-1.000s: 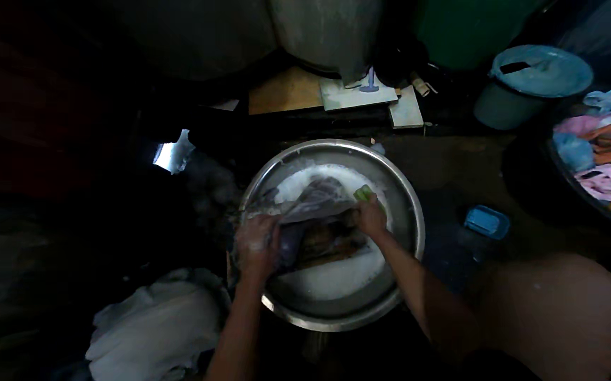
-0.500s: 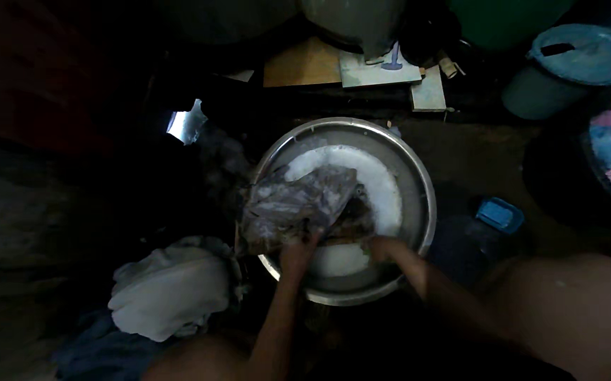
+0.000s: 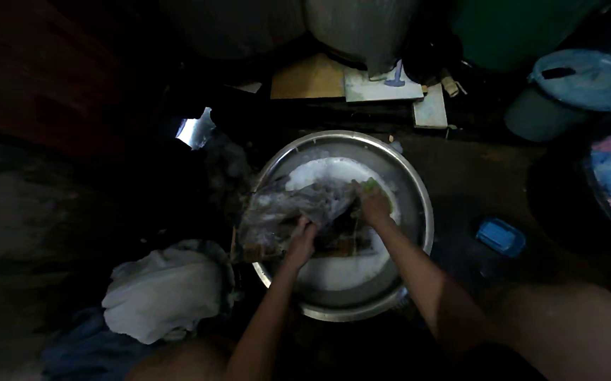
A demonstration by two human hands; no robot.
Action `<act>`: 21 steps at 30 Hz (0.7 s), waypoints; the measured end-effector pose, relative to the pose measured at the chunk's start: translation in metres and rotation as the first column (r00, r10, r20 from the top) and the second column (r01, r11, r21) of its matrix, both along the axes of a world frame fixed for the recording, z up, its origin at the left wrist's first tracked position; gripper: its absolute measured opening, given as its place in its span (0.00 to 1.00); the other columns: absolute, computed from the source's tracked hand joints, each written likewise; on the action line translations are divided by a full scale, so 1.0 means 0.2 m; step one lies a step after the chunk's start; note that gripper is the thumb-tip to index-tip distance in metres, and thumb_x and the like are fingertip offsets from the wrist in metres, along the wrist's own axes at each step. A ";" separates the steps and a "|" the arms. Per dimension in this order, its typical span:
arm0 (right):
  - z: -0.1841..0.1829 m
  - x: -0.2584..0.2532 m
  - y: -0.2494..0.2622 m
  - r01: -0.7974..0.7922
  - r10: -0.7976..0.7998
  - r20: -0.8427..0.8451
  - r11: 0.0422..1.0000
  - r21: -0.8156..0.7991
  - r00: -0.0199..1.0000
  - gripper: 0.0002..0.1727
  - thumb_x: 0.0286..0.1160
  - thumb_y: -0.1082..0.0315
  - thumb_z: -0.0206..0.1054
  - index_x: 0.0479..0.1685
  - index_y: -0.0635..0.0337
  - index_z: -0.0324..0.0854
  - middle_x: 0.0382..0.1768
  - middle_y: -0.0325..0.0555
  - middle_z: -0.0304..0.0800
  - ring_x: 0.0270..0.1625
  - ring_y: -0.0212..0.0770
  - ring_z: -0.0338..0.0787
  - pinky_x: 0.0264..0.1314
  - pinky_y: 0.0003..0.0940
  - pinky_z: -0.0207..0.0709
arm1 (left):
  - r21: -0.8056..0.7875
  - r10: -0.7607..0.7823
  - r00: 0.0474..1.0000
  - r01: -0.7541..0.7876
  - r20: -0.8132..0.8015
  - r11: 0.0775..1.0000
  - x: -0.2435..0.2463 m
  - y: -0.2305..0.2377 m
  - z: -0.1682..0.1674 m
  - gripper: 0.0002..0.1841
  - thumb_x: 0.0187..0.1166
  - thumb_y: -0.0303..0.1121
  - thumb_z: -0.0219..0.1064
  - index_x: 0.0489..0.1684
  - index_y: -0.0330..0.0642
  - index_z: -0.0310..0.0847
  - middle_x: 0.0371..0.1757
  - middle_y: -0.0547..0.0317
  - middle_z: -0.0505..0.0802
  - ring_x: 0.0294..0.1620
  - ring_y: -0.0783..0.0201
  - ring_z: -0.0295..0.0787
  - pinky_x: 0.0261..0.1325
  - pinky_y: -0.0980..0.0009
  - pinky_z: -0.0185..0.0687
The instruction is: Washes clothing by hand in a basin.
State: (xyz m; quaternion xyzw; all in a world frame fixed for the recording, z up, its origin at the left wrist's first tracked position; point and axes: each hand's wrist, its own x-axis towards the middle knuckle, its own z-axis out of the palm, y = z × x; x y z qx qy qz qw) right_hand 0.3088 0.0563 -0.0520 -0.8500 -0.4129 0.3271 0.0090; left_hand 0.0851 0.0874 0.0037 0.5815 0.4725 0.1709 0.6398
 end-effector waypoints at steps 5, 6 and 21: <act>0.00 0.05 0.19 -0.159 0.158 0.016 0.981 0.113 0.987 0.23 0.79 0.60 0.69 0.72 0.55 0.83 0.80 0.71 0.70 0.80 0.70 0.74 0.78 0.67 0.69 | 0.325 -0.060 0.998 0.056 0.003 0.944 0.10 0.30 0.32 0.15 0.91 0.30 0.51 0.65 0.32 0.75 0.52 0.48 0.87 0.49 0.64 0.84 0.54 0.64 0.82; 0.07 0.07 0.21 -0.119 0.118 0.016 0.981 0.152 0.993 0.22 0.80 0.58 0.69 0.70 0.56 0.85 0.79 0.70 0.72 0.77 0.69 0.77 0.75 0.66 0.72 | 0.410 -0.047 0.999 0.031 0.028 0.911 0.12 0.39 0.36 0.13 0.91 0.31 0.49 0.59 0.33 0.75 0.47 0.51 0.86 0.45 0.67 0.82 0.50 0.66 0.81; 1.15 0.29 0.06 -0.121 -0.199 0.315 0.638 0.760 0.928 0.28 0.69 0.49 0.79 0.49 0.70 0.84 0.67 0.73 0.72 0.66 0.68 0.78 0.65 0.65 0.74 | 0.765 -0.016 0.975 -0.165 0.223 0.623 0.17 0.82 1.31 0.12 0.89 0.30 0.58 0.39 0.32 0.84 0.33 0.57 0.84 0.37 0.72 0.81 0.45 0.73 0.79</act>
